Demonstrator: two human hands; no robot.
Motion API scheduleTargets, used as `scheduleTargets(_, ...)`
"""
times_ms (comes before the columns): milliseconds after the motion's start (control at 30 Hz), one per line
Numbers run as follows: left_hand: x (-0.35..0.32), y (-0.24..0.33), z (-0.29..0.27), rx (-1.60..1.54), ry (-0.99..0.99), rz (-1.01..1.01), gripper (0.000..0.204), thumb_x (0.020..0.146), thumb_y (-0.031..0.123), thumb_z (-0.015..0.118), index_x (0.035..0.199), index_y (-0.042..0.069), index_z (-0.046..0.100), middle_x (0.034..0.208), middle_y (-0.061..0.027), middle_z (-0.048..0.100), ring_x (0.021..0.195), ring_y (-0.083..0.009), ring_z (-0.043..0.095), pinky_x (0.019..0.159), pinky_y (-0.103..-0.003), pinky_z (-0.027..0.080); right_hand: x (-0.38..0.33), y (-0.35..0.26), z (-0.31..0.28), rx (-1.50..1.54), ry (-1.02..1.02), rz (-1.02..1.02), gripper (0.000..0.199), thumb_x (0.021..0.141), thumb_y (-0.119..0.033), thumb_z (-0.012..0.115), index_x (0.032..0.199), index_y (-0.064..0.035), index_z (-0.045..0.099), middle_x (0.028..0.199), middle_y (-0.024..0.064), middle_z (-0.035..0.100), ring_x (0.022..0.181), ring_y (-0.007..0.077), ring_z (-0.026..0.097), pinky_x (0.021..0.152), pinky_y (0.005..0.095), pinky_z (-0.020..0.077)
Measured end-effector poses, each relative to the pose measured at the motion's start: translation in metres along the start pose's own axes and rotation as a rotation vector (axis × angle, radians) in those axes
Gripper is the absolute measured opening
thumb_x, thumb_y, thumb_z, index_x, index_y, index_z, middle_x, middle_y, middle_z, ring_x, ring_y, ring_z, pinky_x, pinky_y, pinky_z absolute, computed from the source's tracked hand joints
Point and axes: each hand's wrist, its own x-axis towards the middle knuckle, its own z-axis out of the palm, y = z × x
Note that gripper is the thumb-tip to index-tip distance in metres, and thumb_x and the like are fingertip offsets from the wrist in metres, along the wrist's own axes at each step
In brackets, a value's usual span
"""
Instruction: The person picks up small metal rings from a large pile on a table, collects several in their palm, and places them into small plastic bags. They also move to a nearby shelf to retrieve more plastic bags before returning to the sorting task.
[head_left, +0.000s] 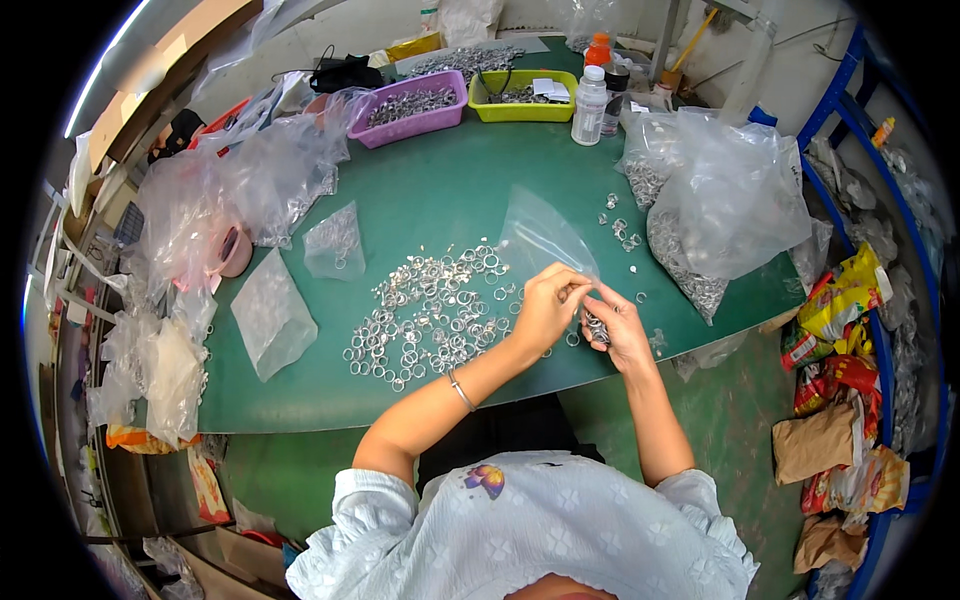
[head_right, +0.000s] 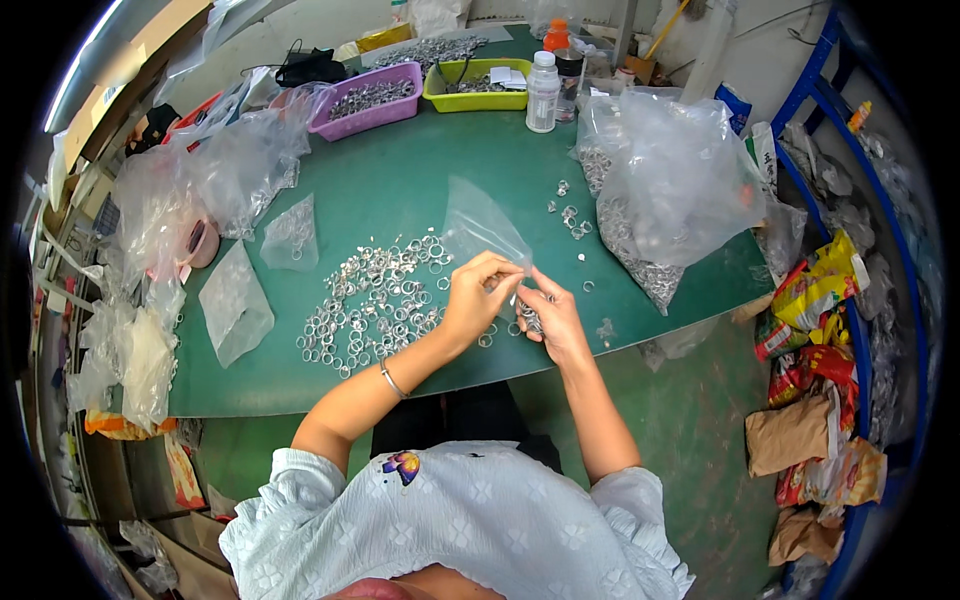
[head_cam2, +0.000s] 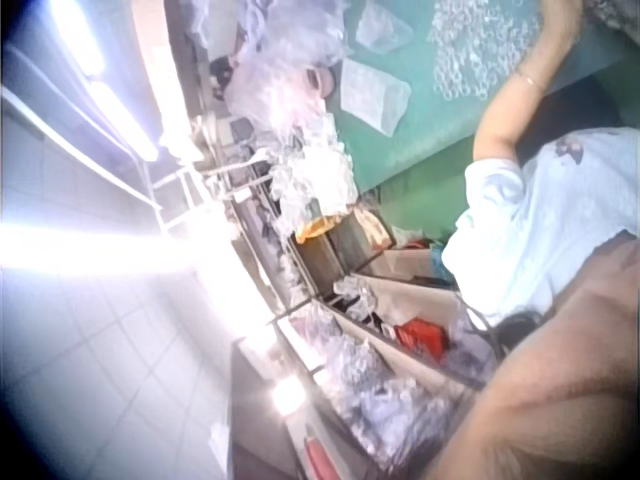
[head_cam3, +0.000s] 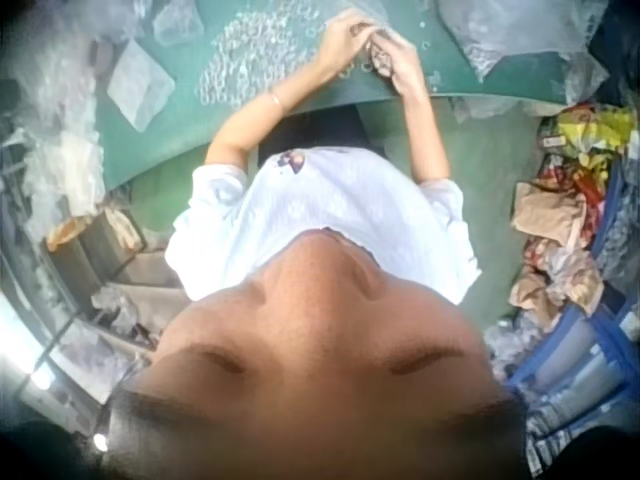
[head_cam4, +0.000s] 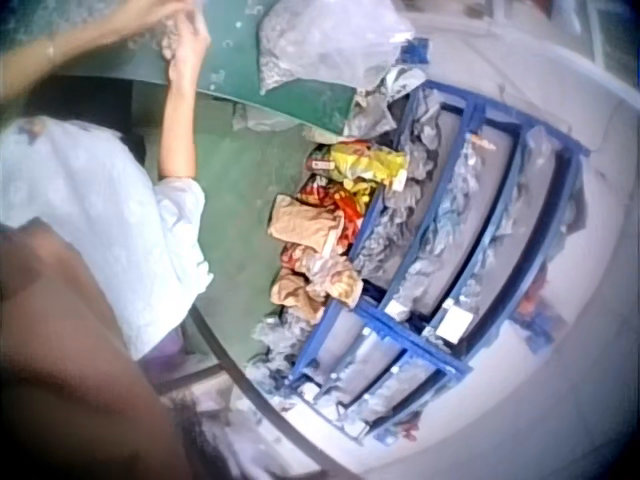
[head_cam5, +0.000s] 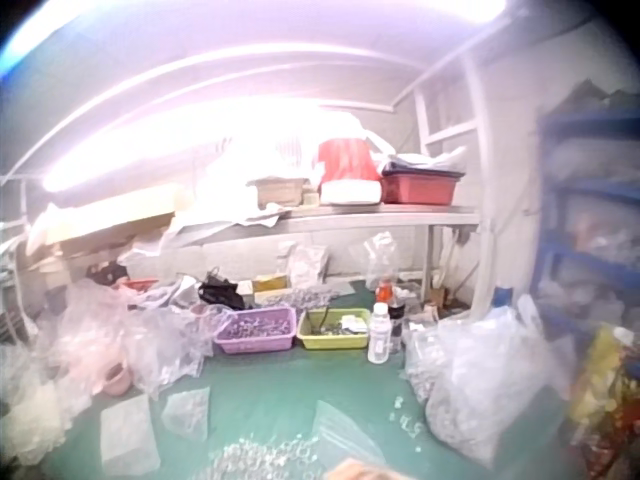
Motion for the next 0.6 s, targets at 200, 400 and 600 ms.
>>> scheduleTargets(200, 0.005, 0.005, -0.003, 0.04, 0.046, -0.037, 0.009, 0.077, -0.004, 0.064, 0.086, -0.002, 0.065, 0.075, -0.0083, 0.058, 0.061, -0.0134, 0.054, 0.055, -0.025, 0.044, -0.002, -0.002, 0.008, -0.059, 0.053, -0.07, 0.042, 0.087, -0.011, 0.058, 0.127, -0.0011, 0.049, 0.066, 0.0039, 0.057, 0.048, 0.0088, 0.051, 0.036, 0.0204, 0.0322)
scheduleTargets(400, 0.009, 0.022, 0.001, 0.02, 0.12, -0.039, 0.008, 0.076, -0.003, 0.065, 0.084, -0.002, 0.064, 0.073, -0.0066, 0.058, 0.061, -0.0105, 0.054, 0.054, -0.023, 0.044, 0.004, -0.001, 0.01, -0.953, 0.149, -0.561, 0.04, 0.083, -0.013, 0.06, 0.12, 0.0016, 0.052, 0.067, 0.0161, 0.063, 0.056, 0.0274, 0.061, 0.054, 0.0362, 0.0469)
scheduleTargets(600, 0.016, 0.027, -0.004, 0.005, 0.085, -0.08, 0.008, 0.076, -0.001, 0.066, 0.083, -0.003, 0.064, 0.072, -0.0067, 0.058, 0.058, -0.0095, 0.053, 0.053, -0.022, 0.043, 0.006, -0.03, 0.017, -1.268, 0.364, -0.521, 0.037, 0.081, -0.015, 0.06, 0.117, -0.0046, 0.057, 0.066, 0.0217, 0.059, 0.063, 0.0342, 0.062, 0.06, 0.041, 0.0484)
